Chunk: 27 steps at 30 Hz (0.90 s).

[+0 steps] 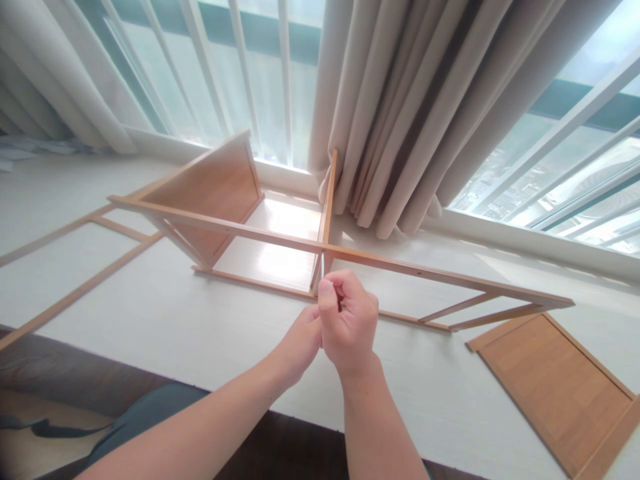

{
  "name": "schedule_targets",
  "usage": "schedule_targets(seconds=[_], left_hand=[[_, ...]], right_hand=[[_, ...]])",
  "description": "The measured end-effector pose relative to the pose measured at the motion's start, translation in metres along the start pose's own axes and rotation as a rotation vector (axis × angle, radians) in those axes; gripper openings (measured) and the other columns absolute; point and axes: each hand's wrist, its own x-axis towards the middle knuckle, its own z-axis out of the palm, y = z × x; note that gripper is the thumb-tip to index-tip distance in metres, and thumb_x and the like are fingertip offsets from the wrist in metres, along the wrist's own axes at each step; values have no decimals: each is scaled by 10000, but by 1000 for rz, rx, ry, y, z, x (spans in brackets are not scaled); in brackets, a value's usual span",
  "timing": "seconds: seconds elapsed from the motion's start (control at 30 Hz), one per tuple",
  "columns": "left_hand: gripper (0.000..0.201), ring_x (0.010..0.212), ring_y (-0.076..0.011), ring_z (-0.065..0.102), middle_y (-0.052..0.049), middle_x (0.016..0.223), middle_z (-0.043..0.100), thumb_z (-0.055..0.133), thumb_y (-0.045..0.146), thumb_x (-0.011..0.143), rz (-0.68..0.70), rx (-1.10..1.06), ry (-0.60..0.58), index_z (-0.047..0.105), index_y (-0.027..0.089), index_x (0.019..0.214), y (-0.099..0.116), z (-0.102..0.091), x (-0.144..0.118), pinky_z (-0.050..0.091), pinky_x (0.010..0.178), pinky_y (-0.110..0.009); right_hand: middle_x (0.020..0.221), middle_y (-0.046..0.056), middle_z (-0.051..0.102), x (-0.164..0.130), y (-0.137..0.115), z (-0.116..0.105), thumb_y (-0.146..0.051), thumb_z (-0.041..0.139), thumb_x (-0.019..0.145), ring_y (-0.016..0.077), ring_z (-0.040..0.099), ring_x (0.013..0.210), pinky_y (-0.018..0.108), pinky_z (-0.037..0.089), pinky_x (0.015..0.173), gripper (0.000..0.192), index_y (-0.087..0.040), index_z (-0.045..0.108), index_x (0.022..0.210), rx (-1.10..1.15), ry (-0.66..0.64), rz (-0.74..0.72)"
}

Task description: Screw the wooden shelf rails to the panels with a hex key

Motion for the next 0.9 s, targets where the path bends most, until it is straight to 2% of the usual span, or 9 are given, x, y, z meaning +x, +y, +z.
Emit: schedule_targets(seconds=[0.17, 0.63, 0.8, 0.9], left_hand=[[444, 636, -121, 306, 30, 632, 370, 587, 527, 853, -5, 4, -5, 380, 208, 624, 0, 0, 0, 232, 599, -288], [382, 627, -111, 300, 43, 617, 367, 556, 415, 890, 49, -20, -16, 388, 200, 622, 2, -2, 1, 230, 609, -288], [376, 595, -108, 308, 48, 589, 380, 553, 384, 910, 91, -29, 10, 420, 198, 612, 5, -6, 2, 231, 592, -291], [336, 574, -110, 316, 47, 565, 394, 559, 348, 893, 104, -43, 37, 454, 199, 611, 7, -9, 5, 229, 572, -293]], right_hand=[[585, -45, 526, 1, 2, -2, -348, 533, 1002, 120, 489, 470, 248, 409, 445, 274, -222, 589, 764, 7, -29, 1], [564, -53, 522, 0, 1, -1, -333, 560, 991, 107, 479, 432, 240, 388, 408, 269, -213, 606, 754, 62, -16, 54], [510, -62, 522, 2, 6, -7, -344, 559, 1012, 120, 502, 402, 244, 412, 392, 272, -216, 614, 778, 126, -108, 59], [517, -61, 548, 5, 9, -12, -323, 577, 1014, 129, 547, 430, 258, 465, 451, 246, -217, 632, 798, 203, -173, 60]])
